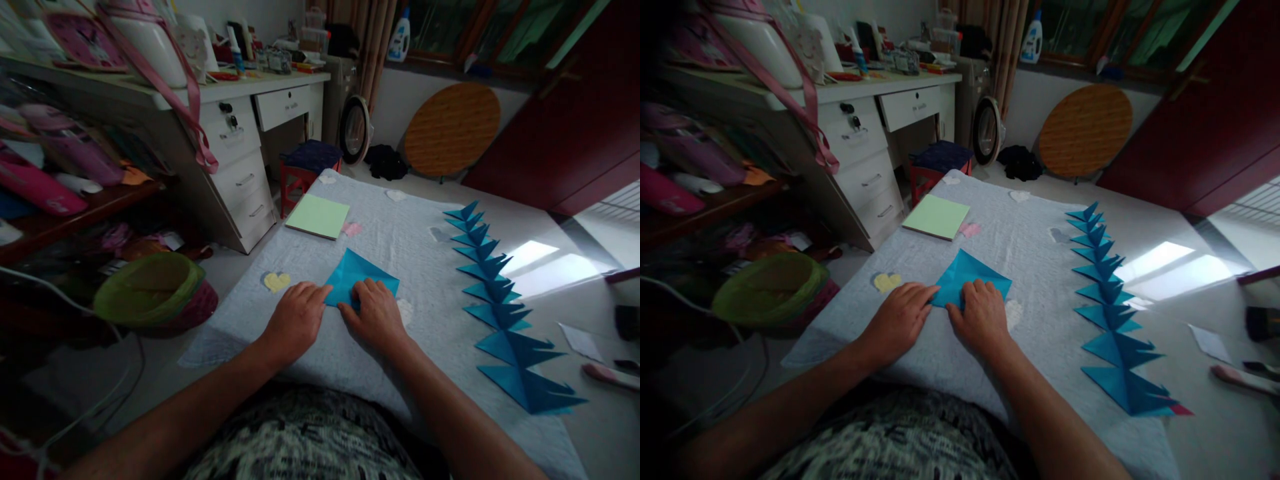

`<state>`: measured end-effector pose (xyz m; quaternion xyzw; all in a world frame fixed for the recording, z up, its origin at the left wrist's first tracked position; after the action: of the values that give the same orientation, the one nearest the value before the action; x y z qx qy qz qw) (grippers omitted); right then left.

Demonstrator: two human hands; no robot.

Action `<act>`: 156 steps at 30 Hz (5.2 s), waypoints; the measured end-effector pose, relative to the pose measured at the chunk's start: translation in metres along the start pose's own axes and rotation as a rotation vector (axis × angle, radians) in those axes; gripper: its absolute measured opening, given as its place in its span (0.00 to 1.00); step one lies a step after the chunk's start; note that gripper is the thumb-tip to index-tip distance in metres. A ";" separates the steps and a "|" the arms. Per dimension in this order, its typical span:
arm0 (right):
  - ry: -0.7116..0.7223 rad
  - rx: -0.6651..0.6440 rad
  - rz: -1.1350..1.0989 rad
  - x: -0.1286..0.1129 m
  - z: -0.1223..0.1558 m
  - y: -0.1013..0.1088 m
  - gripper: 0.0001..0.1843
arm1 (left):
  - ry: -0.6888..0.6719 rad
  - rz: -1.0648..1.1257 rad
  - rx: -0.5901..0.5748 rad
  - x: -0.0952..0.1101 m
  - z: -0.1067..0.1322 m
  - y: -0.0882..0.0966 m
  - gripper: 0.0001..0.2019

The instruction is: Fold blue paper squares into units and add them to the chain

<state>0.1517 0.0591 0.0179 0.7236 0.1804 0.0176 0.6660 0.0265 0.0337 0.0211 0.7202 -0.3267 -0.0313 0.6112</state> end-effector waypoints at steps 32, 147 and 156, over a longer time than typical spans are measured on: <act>-0.196 -0.141 0.134 -0.017 -0.013 -0.001 0.32 | 0.099 0.227 0.070 -0.040 0.002 0.013 0.19; -0.384 0.299 -1.315 0.101 0.033 -0.001 0.11 | 0.013 0.622 0.174 -0.012 -0.062 -0.002 0.29; -0.325 0.334 -1.471 0.097 0.032 0.006 0.28 | 0.109 0.925 0.046 -0.019 -0.064 -0.027 0.25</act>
<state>0.2523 0.0557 -0.0006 0.5020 0.5151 -0.5635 0.4064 0.0516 0.0993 0.0059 0.5128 -0.5815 0.2897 0.5612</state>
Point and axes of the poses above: each hand's wrist, its own z-axis away from the middle knuckle, its own y-axis out of the back of the hand, x = y × z, the point moved 9 cm from there along -z, towards the middle knuckle, and after that the axes turned 2 degrees about -y, right-handed, at the moved point
